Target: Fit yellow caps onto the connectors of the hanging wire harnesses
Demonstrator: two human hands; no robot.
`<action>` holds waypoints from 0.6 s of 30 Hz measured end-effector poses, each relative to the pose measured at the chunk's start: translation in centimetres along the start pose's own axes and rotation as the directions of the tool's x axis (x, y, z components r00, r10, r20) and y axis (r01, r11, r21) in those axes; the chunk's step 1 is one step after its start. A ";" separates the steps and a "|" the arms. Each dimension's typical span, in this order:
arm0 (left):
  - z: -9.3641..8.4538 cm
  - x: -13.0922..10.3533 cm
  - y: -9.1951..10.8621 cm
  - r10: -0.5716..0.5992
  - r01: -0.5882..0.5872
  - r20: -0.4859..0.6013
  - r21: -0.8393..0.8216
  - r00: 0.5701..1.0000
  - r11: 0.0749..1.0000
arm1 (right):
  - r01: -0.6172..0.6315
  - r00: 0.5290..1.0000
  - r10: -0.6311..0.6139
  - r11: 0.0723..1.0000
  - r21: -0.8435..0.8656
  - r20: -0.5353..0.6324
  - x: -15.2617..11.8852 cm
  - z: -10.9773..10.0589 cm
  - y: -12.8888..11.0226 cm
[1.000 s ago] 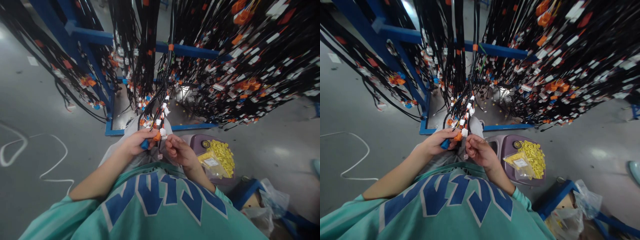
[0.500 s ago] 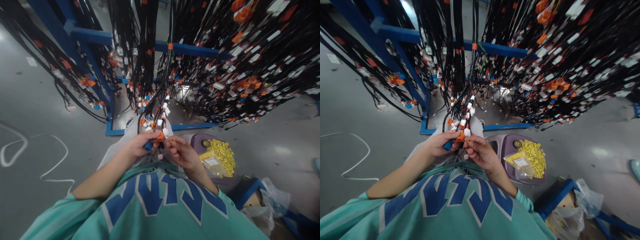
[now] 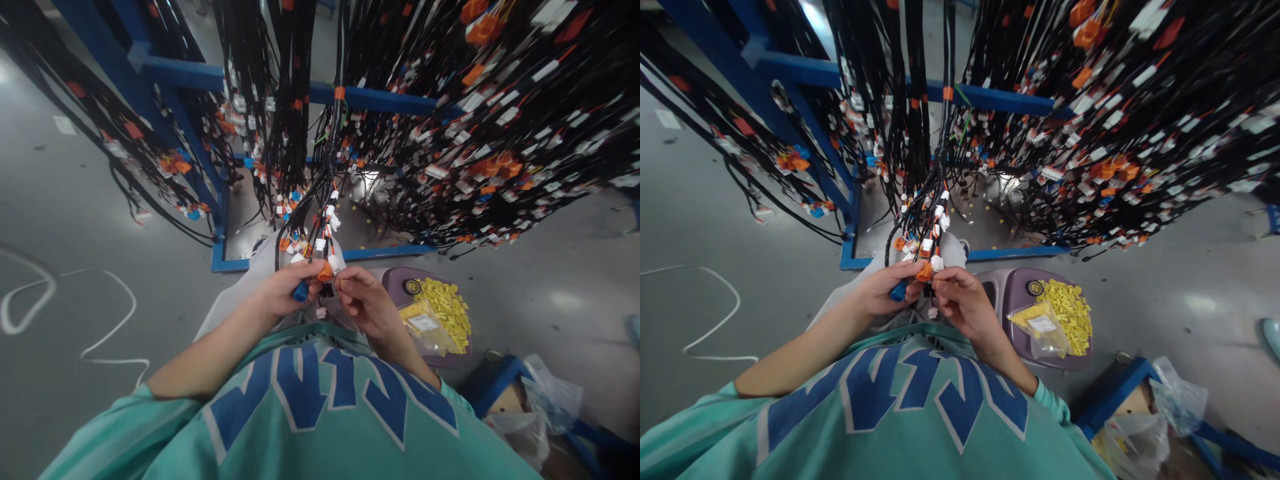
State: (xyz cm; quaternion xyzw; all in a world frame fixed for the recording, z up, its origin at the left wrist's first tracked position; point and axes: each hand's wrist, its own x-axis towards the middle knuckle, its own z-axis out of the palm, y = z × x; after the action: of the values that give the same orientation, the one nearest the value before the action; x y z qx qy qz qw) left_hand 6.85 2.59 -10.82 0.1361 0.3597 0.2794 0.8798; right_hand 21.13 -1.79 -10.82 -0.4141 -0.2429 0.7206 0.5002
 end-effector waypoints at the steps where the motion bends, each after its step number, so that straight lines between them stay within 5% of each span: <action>1: 0.1 0.0 0.0 0.001 -0.001 0.000 -0.003 1.000 1.000 | 0.015 1.000 -0.015 1.000 -0.010 -0.011 -0.1 0.1 -0.1; 12: 0.5 0.3 -0.2 -0.056 0.063 0.052 -0.139 0.997 0.988 | 0.135 0.981 -0.153 0.980 -0.143 -0.122 -0.6 -0.2 -0.2; 18: 0.8 1.1 -0.5 -0.035 0.037 0.029 -0.076 0.999 0.996 | 0.118 0.980 -0.141 0.980 -0.159 -0.143 -0.3 -0.5 0.6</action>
State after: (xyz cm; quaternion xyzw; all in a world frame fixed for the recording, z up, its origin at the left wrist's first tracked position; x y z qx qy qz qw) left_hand 8.21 2.82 -11.10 0.0999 0.3387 0.2751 0.8942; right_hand 21.27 -2.33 -11.43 -0.4879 -0.2834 0.6323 0.5309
